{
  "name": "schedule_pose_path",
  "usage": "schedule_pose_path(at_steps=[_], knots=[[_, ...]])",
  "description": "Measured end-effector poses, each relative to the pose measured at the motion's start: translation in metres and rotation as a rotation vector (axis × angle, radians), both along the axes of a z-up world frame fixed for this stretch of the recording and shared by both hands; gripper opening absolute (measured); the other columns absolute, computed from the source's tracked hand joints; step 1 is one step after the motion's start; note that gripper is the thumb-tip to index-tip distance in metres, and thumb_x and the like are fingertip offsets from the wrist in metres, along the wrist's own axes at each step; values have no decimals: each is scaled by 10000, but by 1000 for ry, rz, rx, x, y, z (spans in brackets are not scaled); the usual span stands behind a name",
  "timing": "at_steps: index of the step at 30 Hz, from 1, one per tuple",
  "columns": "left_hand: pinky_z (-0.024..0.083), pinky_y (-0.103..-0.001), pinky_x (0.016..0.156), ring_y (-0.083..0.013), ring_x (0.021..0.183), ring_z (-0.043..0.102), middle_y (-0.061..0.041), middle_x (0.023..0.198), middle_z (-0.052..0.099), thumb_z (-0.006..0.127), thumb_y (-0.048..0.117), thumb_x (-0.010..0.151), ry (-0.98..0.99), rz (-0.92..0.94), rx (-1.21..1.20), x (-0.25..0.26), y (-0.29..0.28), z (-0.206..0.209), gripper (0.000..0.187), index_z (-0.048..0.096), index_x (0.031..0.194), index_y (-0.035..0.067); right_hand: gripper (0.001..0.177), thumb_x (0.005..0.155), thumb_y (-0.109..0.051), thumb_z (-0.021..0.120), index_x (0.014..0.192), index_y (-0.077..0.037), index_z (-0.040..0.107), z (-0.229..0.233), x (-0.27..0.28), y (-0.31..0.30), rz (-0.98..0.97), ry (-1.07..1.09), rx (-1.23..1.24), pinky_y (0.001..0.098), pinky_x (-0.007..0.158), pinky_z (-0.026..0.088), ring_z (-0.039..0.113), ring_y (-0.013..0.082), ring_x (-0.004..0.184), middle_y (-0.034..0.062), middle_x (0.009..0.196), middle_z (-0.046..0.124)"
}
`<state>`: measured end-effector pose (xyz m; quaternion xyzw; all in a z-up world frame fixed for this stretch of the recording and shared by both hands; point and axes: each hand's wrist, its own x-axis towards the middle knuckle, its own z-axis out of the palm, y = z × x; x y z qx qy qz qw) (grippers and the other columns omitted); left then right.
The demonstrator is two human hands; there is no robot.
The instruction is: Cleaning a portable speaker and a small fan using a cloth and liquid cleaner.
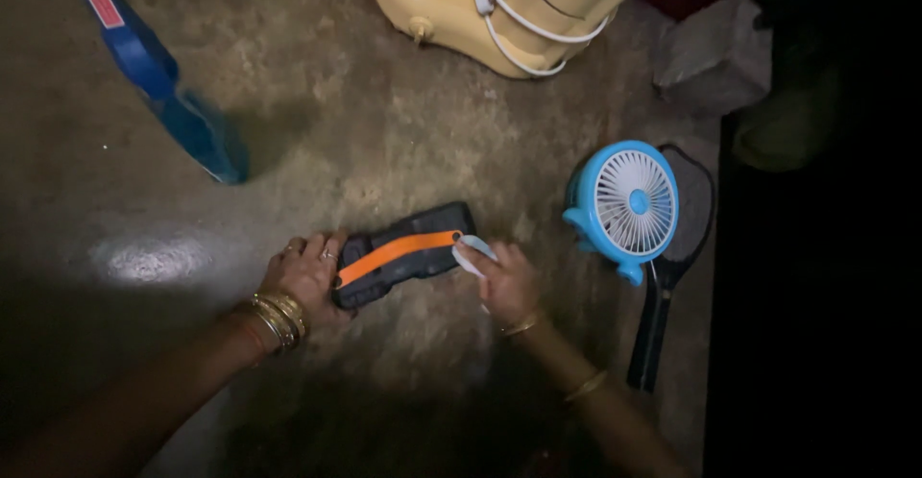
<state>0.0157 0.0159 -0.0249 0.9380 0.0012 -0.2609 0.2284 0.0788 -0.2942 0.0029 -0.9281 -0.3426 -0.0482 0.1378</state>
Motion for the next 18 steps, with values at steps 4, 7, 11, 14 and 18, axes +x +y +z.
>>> schedule_pose_path(at_steps=[4, 7, 11, 14, 18], knots=[[421, -490, 1094, -362, 1332, 433, -90, 1441, 426, 927, 492, 565, 83, -16, 21, 7, 0, 22, 1234, 236, 1543, 197, 459, 787, -61, 680, 1215, -197, 777, 0, 21, 1, -127, 123, 30, 440, 745, 539, 637, 356, 837, 146, 962, 634], [400, -505, 1108, -358, 1343, 418, -95, 1438, 420, 931, 517, 571, 112, -38, 48, 5, -1, 23, 1261, 207, 1553, 200, 483, 815, -24, 608, 1270, -156, 702, -5, 44, 11, -236, 141, 528, 413, 887, 574, 698, 324, 999, 113, 1135, 683], [403, -496, 1121, -347, 1348, 429, -80, 1443, 434, 936, 511, 552, 104, -19, 38, 10, -1, 23, 1249, 236, 1542, 208, 396, 845, -13, 636, 1217, -118, 723, 12, 61, 44, 83, 356, 408, 391, 835, 572, 670, 325, 970, 139, 1130, 669], [405, -500, 1109, -359, 1329, 434, -82, 1445, 430, 935, 501, 540, 74, -7, 18, 4, -1, 14, 1254, 236, 1537, 201, 468, 811, 22, 621, 1237, -129, 745, 18, 66, 56, 176, 216, 84, 390, 861, 541, 634, 341, 989, 140, 1105, 672], [409, -505, 1101, -369, 1298, 453, -81, 1451, 424, 911, 503, 560, 34, 13, 7, 1, -2, 3, 1218, 244, 1535, 206, 566, 859, 68, 542, 1366, -145, 676, -16, 56, 20, 50, 195, 242, 382, 879, 541, 645, 320, 1021, 170, 1141, 652]])
